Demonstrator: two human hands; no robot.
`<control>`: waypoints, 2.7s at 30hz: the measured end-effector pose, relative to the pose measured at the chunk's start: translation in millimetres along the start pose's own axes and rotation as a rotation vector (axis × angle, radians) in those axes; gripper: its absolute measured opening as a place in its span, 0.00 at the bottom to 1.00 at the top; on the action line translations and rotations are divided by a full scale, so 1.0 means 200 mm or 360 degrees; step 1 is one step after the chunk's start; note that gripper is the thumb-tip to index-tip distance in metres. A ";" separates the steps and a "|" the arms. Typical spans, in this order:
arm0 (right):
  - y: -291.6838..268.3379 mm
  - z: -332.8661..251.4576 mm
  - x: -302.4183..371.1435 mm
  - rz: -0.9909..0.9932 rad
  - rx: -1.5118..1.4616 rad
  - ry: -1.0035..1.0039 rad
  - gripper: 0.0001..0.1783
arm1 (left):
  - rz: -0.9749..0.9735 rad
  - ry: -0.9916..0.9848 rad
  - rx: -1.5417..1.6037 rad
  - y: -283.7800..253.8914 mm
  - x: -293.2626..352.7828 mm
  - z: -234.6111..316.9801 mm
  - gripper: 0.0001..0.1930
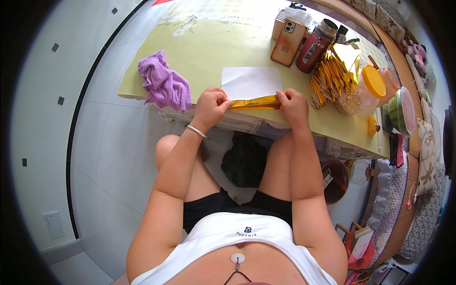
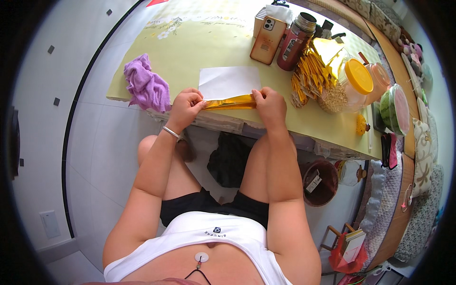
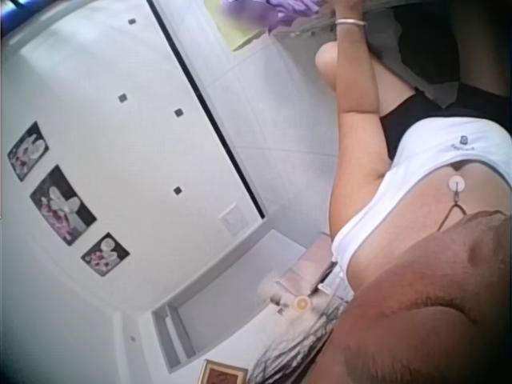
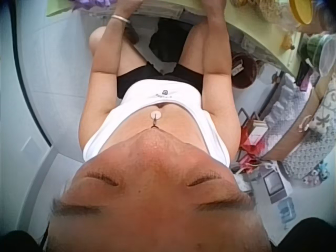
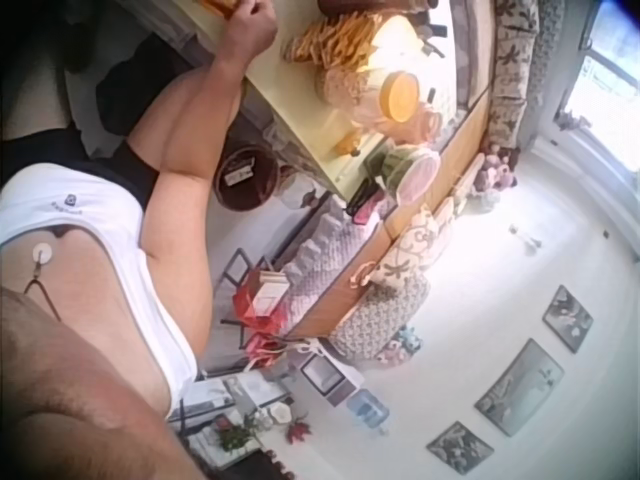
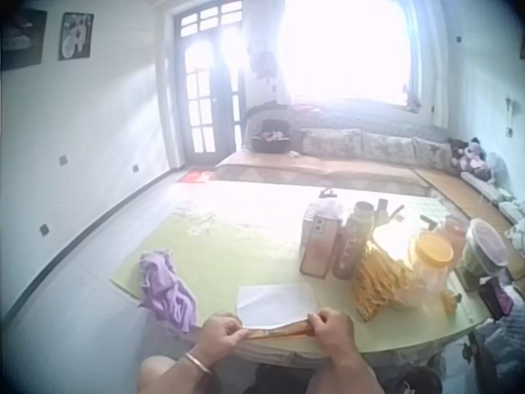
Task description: The person sits on the floor and folds a yellow sheet of paper into a smaller rectangular shape using their hands. They repeatedly fold the paper in half and press the creases to ensure a neat finish.
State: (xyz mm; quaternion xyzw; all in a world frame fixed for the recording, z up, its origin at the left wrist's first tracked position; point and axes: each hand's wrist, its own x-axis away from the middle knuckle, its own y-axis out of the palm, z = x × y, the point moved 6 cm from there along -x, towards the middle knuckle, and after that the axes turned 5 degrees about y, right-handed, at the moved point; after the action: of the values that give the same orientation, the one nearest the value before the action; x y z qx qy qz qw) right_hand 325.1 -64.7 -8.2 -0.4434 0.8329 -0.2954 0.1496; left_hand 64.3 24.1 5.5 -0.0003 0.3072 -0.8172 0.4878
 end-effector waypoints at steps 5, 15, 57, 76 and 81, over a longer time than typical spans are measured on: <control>0.00 0.00 0.00 -0.0256 -0.0357 0.0133 0.13 | -0.0144 0.0051 -0.0053 0.00 0.00 0.05 0.09; -0.02 0.06 0.03 -0.0646 -0.1097 0.0032 0.06 | -0.0137 -0.0016 -0.0002 0.00 -0.01 -0.03 0.10; -0.04 -0.03 0.06 0.0119 0.0447 -0.0262 0.12 | -0.0040 0.0178 -0.0390 0.02 -0.02 0.02 0.09; -0.02 -0.02 0.07 0.0107 0.0566 -0.0278 0.11 | -0.0094 0.0174 -0.0522 0.02 -0.01 0.07 0.08; -0.04 -0.08 0.10 0.0101 0.0625 -0.0210 0.09 | -0.0093 0.0857 -0.1100 0.08 0.01 0.25 0.21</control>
State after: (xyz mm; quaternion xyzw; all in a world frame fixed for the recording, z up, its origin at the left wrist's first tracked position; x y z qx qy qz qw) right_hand 309.9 -79.4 9.9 -0.3977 0.7613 -0.4175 0.2965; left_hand 91.2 -8.6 38.2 0.0410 0.6785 -0.6507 0.3383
